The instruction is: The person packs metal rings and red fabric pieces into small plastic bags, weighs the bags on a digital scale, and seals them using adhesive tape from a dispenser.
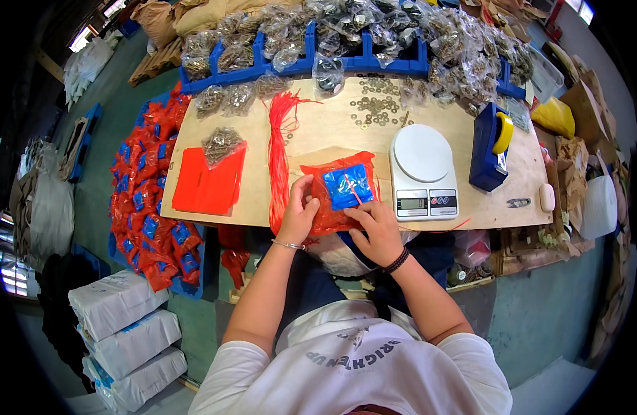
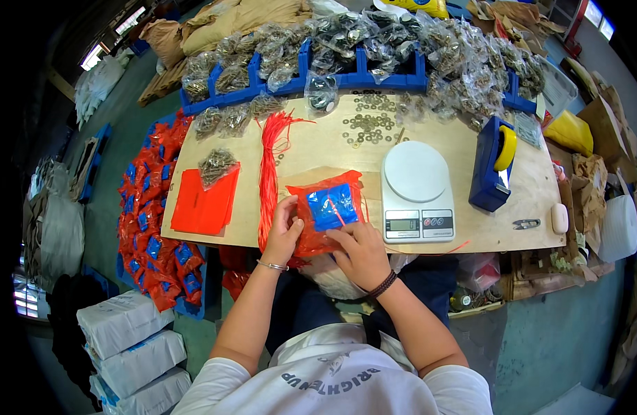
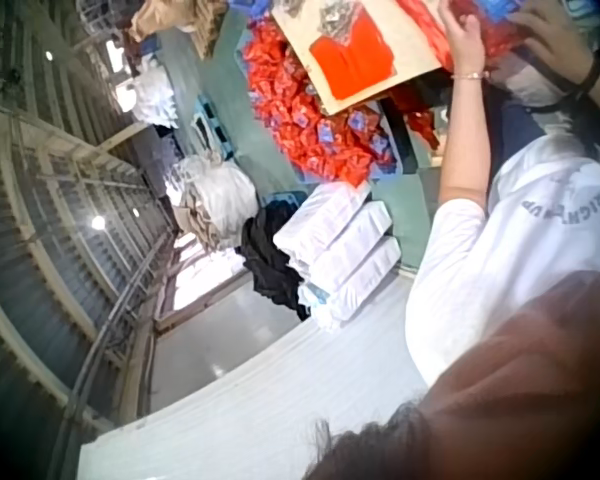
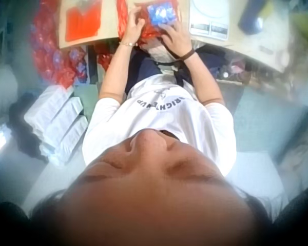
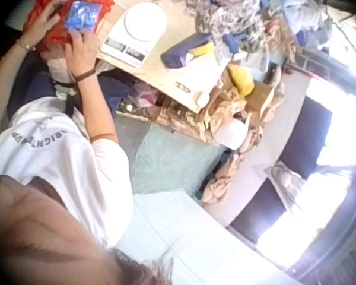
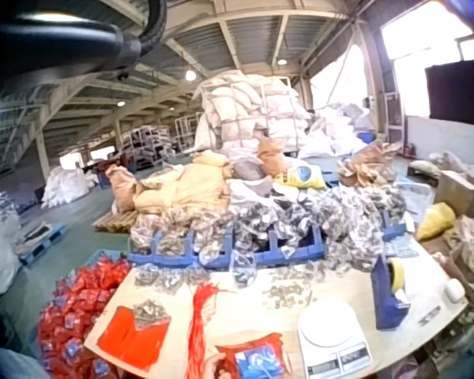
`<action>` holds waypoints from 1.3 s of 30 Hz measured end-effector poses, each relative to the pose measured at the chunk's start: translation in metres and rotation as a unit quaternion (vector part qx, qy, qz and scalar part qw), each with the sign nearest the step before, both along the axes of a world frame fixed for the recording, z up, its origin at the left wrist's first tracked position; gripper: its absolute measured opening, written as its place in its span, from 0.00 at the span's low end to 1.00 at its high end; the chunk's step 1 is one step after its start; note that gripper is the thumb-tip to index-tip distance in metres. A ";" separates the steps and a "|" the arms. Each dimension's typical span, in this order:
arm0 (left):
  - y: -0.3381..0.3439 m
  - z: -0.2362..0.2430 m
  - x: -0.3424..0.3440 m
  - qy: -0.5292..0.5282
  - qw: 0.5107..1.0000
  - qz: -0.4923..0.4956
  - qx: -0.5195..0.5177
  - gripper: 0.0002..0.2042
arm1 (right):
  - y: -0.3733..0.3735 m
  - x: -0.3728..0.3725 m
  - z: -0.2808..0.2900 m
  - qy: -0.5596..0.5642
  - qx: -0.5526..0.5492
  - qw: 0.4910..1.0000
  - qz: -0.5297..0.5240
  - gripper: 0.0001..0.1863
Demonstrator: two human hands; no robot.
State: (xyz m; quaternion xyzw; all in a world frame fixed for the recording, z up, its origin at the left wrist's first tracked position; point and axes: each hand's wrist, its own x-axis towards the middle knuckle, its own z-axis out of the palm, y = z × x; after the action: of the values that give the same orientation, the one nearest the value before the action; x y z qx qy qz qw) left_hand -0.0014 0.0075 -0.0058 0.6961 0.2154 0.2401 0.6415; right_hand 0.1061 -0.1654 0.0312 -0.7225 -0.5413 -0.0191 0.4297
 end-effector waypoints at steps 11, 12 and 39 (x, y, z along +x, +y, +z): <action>-0.003 -0.004 0.012 -0.007 0.999 0.042 -0.030 0.21 | -0.001 0.001 -0.005 0.009 0.010 1.000 0.001 0.18; -0.002 -0.006 0.012 -0.012 0.999 0.043 -0.024 0.21 | -0.001 0.001 -0.004 0.005 0.006 1.000 0.003 0.19; -0.018 0.012 0.014 0.032 0.979 0.075 0.189 0.32 | -0.011 -0.006 -0.018 -0.121 0.002 0.992 0.020 0.14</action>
State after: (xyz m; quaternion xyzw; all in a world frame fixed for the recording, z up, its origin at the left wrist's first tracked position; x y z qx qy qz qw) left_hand 0.0126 -0.0103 0.0060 0.7940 0.2378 0.3019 0.4710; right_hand 0.1004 -0.1762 0.0136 -0.7034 -0.6034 -0.0992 0.3624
